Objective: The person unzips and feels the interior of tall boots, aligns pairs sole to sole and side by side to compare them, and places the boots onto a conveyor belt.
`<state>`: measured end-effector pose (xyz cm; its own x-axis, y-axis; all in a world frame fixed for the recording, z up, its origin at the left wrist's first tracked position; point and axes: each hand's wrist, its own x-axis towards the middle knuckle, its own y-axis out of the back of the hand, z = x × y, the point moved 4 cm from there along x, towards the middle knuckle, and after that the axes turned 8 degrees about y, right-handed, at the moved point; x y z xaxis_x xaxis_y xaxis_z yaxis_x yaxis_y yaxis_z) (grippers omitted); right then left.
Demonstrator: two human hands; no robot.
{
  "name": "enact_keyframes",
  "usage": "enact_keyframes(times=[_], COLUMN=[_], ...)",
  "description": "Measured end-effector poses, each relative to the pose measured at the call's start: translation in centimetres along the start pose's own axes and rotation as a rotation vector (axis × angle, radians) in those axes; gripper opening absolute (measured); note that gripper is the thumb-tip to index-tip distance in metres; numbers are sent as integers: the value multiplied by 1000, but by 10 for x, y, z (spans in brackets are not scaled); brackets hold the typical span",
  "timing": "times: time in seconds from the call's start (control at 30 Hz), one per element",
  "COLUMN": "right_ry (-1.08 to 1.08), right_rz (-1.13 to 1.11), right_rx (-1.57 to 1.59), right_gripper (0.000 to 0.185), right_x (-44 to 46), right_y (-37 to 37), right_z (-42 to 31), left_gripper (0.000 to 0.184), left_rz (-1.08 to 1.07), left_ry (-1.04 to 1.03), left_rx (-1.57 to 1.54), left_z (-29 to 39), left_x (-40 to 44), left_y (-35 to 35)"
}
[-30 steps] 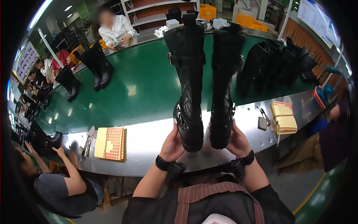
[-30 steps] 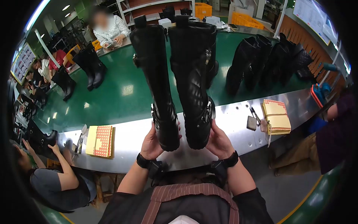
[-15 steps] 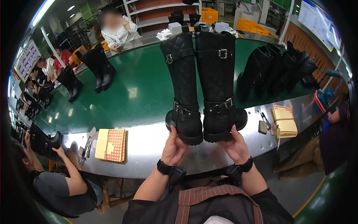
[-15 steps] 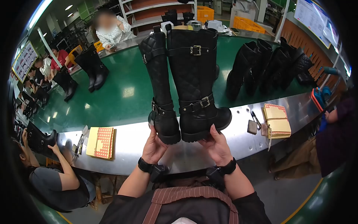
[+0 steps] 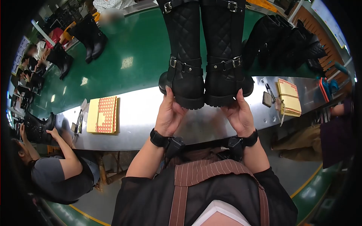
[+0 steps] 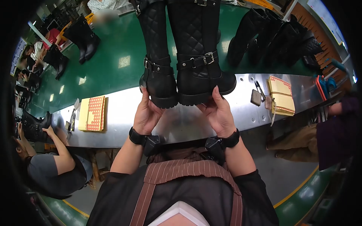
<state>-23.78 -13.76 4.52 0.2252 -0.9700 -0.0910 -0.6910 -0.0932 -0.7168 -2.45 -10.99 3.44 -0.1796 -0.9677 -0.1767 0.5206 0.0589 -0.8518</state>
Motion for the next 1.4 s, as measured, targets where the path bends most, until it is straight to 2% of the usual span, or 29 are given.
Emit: enact_keyframes(times=[0.1, 0.17, 0.5, 1.07, 1.27, 1.4], right_ry=[27, -12, -12, 53, 92, 107], right_rz=[33, -5, -11, 23, -36, -57], right_rx=[5, 2, 48, 4, -33, -33], right_gripper=[46, 52, 54, 41, 54, 57], right_x=[0, 0, -1, -1, 1, 1], right_y=[0, 4, -1, -2, 2, 4], right_z=[-3, -1, 2, 3, 5, 4], left_gripper=[58, 58, 56, 56, 61, 62], left_rz=[-18, -40, -11, 9, -31, -40], left_ry=[5, 5, -12, -73, -168, -179], left_rx=[-2, -13, -56, -22, 1, 13], left_z=[-2, -2, 0, 0, 4, 4], left_x=[1, 1, -1, 5, 2, 1], left_y=[-4, -5, -3, 12, 1, -2])
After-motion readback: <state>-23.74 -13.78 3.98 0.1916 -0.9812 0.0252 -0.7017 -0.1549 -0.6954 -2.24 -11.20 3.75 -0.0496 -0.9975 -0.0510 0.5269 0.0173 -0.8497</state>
